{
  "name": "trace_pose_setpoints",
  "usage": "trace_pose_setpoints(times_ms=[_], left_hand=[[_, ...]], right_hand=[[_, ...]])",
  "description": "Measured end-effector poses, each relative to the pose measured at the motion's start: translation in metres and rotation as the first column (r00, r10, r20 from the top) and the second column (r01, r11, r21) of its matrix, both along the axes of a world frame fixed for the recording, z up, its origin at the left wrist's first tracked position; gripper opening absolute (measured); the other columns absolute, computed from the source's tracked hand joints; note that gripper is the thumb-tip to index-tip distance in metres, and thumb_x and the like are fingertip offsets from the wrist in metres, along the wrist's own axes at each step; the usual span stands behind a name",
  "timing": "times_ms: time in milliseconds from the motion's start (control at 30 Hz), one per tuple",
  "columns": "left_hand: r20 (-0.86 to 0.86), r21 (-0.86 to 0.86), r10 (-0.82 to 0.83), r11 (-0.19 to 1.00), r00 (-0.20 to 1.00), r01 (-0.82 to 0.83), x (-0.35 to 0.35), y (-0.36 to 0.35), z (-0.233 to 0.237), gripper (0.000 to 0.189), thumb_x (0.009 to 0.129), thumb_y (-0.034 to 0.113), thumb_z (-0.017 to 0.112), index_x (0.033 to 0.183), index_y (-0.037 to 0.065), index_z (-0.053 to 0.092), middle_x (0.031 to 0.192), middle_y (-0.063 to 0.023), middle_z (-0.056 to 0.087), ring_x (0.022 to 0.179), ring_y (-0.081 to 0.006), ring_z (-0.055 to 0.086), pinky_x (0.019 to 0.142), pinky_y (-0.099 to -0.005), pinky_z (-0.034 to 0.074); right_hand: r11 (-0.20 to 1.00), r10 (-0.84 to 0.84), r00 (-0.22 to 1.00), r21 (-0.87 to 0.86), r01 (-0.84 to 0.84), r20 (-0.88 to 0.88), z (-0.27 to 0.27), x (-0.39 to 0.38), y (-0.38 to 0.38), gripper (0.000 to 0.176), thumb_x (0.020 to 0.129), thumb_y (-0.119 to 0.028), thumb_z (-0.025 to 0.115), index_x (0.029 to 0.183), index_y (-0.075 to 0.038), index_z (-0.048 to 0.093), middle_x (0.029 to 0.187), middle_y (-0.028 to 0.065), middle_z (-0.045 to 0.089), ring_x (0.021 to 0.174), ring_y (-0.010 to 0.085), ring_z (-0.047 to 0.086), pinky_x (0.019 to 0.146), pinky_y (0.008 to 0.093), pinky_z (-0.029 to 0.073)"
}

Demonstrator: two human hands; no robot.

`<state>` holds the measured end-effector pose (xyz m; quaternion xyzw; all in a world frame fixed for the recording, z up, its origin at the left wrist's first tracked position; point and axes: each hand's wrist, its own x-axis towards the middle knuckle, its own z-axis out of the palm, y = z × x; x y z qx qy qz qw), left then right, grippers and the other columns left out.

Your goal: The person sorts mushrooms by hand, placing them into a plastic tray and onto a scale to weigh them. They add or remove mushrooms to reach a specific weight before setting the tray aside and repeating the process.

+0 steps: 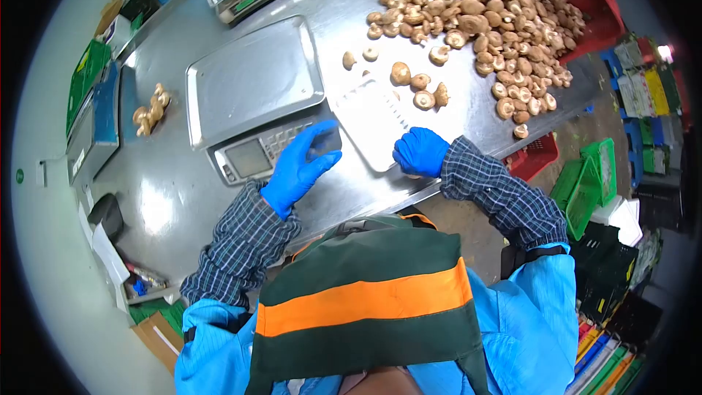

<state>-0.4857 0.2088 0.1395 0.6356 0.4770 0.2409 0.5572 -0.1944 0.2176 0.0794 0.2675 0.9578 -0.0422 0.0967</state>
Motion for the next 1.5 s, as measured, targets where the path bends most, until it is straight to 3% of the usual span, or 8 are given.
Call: trace_pose_setpoints(times_ms=[100,300,367,433,600,767,1100,1500], left_hand=[[0.041,-0.517,0.225,0.838,0.974,-0.171,0.024,0.007,0.028,0.068,0.086,0.024,0.065,0.142,0.005,0.031,0.121,-0.0108,0.056,0.094,-0.0182,0.06,0.079,-0.0316,0.05],[0.275,-0.449,0.23,0.889,0.934,-0.087,0.059,0.053,0.017,0.058,0.088,0.007,0.054,0.141,0.005,0.029,0.091,-0.0089,0.064,0.072,-0.0128,0.062,0.062,-0.0236,0.051],[0.226,-0.438,0.164,0.897,0.96,-0.05,0.066,0.06,0.009,0.056,0.087,0.002,0.053,0.139,0.004,0.032,0.09,-0.01,0.064,0.072,-0.0126,0.062,0.061,-0.0237,0.051],[0.213,-0.402,0.038,0.914,0.976,0.052,0.094,0.057,-0.018,0.064,0.085,-0.001,0.055,0.143,0.013,0.031,0.095,-0.0081,0.062,0.08,-0.0155,0.061,0.072,-0.0275,0.051],[-0.042,-0.059,-0.4,0.916,0.915,0.398,0.166,0.081,-0.018,0.074,0.086,0.011,0.062,0.147,0.013,0.021,0.107,-0.011,0.058,0.09,-0.0197,0.059,0.084,-0.0341,0.049],[-0.196,0.465,0.049,0.884,0.979,0.049,0.164,0.224,-0.082,0.091,0.077,0.027,0.074,0.146,0.011,0.018,0.144,-0.0208,0.031,0.131,-0.035,0.034,0.108,-0.0424,0.03],[-0.528,0.124,0.003,0.99,0.849,0.074,0.224,0.309,-0.114,0.125,0.051,0.063,0.08,0.148,0.018,0.017,0.149,-0.0191,0.023,0.135,-0.0396,0.023,0.109,-0.0461,0.027],[-0.226,0.388,0.186,0.918,0.956,-0.087,0.249,0.26,-0.091,0.103,0.054,0.032,0.088,0.141,0.017,0.035,0.146,-0.0197,0.023,0.132,-0.0368,0.032,0.109,-0.0467,0.031]], right_hand=[[0.983,-0.053,0.947,0.149,0.104,-0.315,0.056,-0.011,-0.016,0.01,0.073,-0.021,0.06,0.073,-0.012,0.062,0.071,0.0059,0.059,0.069,0.0232,0.06,0.06,0.0356,0.046],[0.954,-0.115,0.809,0.164,0.253,-0.577,0.066,-0.016,-0.031,0.036,0.07,-0.013,0.067,0.104,-0.01,0.057,0.095,0.0032,0.058,0.085,0.0199,0.058,0.077,0.0328,0.047],[0.494,-0.664,-0.148,-0.578,0.65,-0.733,0.063,-0.006,-0.041,0.044,0.079,-0.011,0.063,0.121,-0.008,0.05,0.112,0.0074,0.056,0.093,0.021,0.058,0.088,0.0346,0.045],[0.19,-0.879,-0.468,-0.968,-0.166,-0.093,0.048,0.027,-0.037,0.05,0.088,-0.016,0.054,0.133,0.0,0.04,0.119,0.0136,0.054,0.101,0.0224,0.059,0.088,0.0334,0.049],[0.018,-0.891,-0.45,-0.988,-0.156,0.054,0.042,0.073,-0.034,0.038,0.088,-0.014,0.05,0.123,0.001,0.051,0.107,0.0138,0.062,0.093,0.0202,0.063,0.079,0.0335,0.053],[-0.062,-0.637,-0.76,-0.991,-0.118,0.13,-0.07,0.135,-0.059,0.039,0.09,-0.011,0.05,0.127,0.0,0.042,0.11,0.0167,0.056,0.102,0.0353,0.059,0.075,0.0446,0.057],[0.167,-0.518,-0.822,-0.97,0.176,-0.238,-0.15,0.084,0.17,0.039,0.093,-0.022,0.047,0.128,-0.004,0.047,0.118,0.0133,0.057,0.101,0.0255,0.059,0.081,0.0355,0.051],[0.325,-0.764,-0.524,-0.477,-0.817,0.377,-0.117,0.095,0.233,0.066,0.092,-0.059,0.035,0.136,-0.01,0.037,0.132,0.0133,0.049,0.118,0.0303,0.051,0.097,0.0464,0.046]])
